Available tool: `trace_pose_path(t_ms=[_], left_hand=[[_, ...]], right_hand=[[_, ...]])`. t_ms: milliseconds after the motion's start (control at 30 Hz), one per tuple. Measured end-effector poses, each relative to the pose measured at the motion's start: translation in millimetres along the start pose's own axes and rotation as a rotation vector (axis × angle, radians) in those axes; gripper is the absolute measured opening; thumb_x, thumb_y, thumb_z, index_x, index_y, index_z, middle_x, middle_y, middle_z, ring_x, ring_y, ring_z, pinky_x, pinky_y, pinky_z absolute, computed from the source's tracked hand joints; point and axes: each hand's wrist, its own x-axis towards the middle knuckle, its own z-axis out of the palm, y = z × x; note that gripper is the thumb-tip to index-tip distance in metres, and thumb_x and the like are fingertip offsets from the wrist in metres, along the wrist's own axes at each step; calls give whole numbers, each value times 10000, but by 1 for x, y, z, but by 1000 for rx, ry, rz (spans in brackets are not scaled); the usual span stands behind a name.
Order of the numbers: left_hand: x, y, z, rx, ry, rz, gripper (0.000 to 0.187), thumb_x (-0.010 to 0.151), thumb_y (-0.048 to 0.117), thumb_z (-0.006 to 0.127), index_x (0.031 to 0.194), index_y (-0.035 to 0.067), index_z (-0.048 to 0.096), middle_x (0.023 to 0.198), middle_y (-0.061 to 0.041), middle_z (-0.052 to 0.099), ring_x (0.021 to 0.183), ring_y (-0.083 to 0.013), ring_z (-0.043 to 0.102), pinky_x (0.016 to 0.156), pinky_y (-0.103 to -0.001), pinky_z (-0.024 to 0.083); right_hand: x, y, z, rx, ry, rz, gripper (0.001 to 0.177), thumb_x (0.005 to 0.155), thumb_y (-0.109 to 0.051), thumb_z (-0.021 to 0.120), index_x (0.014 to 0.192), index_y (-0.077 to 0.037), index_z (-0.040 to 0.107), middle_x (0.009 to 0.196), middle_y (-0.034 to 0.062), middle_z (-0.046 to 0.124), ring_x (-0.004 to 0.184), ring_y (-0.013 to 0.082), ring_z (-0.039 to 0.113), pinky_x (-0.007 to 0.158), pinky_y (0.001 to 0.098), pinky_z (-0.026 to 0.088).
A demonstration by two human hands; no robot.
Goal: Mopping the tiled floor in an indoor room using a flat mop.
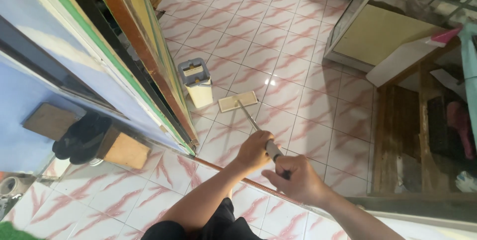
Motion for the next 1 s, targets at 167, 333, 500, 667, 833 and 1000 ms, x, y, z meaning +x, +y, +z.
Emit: trace_pose_path(t_ms=[167, 333, 500, 667, 833, 1000], left_hand=[[50, -54, -6, 40, 29, -88, 268, 907, 336, 729, 1022, 121, 617, 1087, -85, 688, 1080, -321, 649, 855, -448, 536], [111, -139, 5, 85, 14, -183, 301, 916, 380, 702, 1061, 131, 616, 1154, -75, 679, 1151, -317, 622, 900, -461, 521], [178, -215, -6, 165, -164, -350, 552, 754, 363, 801, 1218, 159, 583, 1449, -79, 513, 1336, -334, 458, 1067, -448, 452], [223, -347, 29, 218, -187, -360, 769, 735, 332, 815, 1420, 203, 490, 1593, -94, 354, 1455, -389, 321, 1183, -470, 328], [226, -373, 35, 287, -154, -289, 739, 796, 348, 775, 1468, 202, 504, 1631, -93, 373, 1502, -386, 342, 1224, -489, 323], [193, -271, 3, 230, -173, -295, 739, 709, 355, 816, 1359, 138, 540, 1481, -126, 458, 1399, -327, 436, 1114, -425, 431]], right_hand=[[78, 27, 8, 93, -85, 98, 484, 871, -173, 801, 564, -51, 447, 488, 23, 580, 445, 49, 530, 393, 292, 344], [168, 86, 20, 192, -140, 13, 464, 880, -181, 777, 596, -66, 429, 512, 14, 589, 488, 53, 622, 409, 269, 398], [268, 112, 37, 189, -65, 149, 408, 904, -215, 763, 601, -68, 535, 555, -3, 584, 537, 80, 639, 472, 263, 473], [349, 129, 61, 264, 12, 107, 451, 899, -201, 772, 587, -63, 476, 575, -27, 509, 521, 63, 571, 475, 274, 505], [352, 115, 61, 278, 8, 75, 411, 894, -171, 756, 571, -84, 515, 557, -20, 486, 488, 77, 470, 451, 284, 415], [315, 137, 58, 256, 34, 9, 520, 905, -181, 759, 571, -59, 379, 565, -32, 396, 508, 81, 346, 443, 318, 279]])
